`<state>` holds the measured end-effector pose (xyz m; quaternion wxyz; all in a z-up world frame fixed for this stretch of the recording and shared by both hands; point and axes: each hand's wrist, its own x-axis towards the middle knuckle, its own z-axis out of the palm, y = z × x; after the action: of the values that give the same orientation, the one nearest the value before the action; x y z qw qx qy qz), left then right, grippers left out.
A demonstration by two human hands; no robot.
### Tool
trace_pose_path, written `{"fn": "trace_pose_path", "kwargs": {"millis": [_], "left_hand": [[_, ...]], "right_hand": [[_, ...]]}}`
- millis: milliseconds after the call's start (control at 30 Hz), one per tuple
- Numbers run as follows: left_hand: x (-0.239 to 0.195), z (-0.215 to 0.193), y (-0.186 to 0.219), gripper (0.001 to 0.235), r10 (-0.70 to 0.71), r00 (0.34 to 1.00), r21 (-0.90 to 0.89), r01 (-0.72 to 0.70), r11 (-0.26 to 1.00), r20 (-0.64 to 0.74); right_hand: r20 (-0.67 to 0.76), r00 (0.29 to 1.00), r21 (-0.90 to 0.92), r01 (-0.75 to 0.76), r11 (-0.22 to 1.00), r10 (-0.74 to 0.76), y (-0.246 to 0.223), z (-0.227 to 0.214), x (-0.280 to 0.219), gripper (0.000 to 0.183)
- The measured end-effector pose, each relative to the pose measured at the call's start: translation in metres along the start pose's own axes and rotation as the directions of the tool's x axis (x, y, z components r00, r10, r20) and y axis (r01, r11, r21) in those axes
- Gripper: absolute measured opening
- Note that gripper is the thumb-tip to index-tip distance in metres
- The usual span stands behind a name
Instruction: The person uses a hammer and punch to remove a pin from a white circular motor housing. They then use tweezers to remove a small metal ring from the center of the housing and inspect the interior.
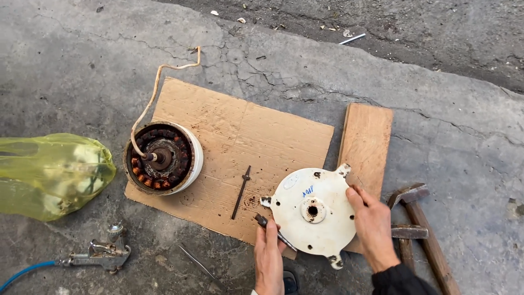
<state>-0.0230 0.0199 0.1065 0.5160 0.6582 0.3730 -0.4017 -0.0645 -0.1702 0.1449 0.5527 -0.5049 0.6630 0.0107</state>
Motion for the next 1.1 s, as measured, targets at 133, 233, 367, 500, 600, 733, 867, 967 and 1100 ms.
{"fn": "trace_pose_path", "kwargs": {"millis": [133,233,367,500,600,733,867,967,1100], "left_hand": [[0.015,0.003,-0.041,0.062,-0.035,0.998,-0.139,0.043,0.989,0.060],[0.013,0.008,-0.050,0.058,-0.084,0.992,-0.332,0.112,0.937,0.096],[0.027,-0.001,-0.060,0.035,-0.061,0.990,-0.330,0.100,0.939,0.124],[0.027,-0.026,-0.034,0.046,0.124,0.981,0.352,-0.171,0.920,0.152],[0.029,-0.022,-0.006,0.050,0.297,0.951,0.495,-0.300,0.815,0.088],[0.057,-0.007,0.015,0.048,0.397,0.912,0.464,-0.397,0.792,0.102],[0.069,-0.002,0.005,0.071,0.411,0.907,0.461,-0.404,0.790,0.092],[0.059,-0.002,-0.003,0.059,0.388,0.921,0.375,-0.368,0.851,0.025],[0.055,-0.003,-0.003,0.091,0.270,0.963,0.360,-0.245,0.900,-0.019]], "right_hand": [[0.185,0.979,-0.281,0.136,0.950,-0.085,-0.023,-0.002,0.040,0.057],[0.304,0.940,-0.433,0.280,0.857,-0.153,-0.033,0.007,0.083,0.051],[0.359,0.904,-0.551,0.407,0.728,-0.234,-0.022,0.019,0.123,0.044],[0.324,0.837,-0.571,0.545,0.614,-0.441,-0.022,0.002,0.077,0.043],[0.166,0.826,-0.484,0.545,0.685,-0.539,0.001,-0.029,0.040,0.042],[0.070,0.997,-0.432,0.065,0.900,-0.039,0.026,-0.042,0.014,0.064],[0.086,0.996,0.049,-0.017,0.999,0.013,0.015,-0.027,-0.003,0.061],[0.119,0.992,-0.074,-0.025,0.997,0.034,0.013,-0.033,-0.001,0.063],[0.208,0.974,-0.216,0.138,0.967,-0.093,0.034,-0.042,0.025,0.065]]}}
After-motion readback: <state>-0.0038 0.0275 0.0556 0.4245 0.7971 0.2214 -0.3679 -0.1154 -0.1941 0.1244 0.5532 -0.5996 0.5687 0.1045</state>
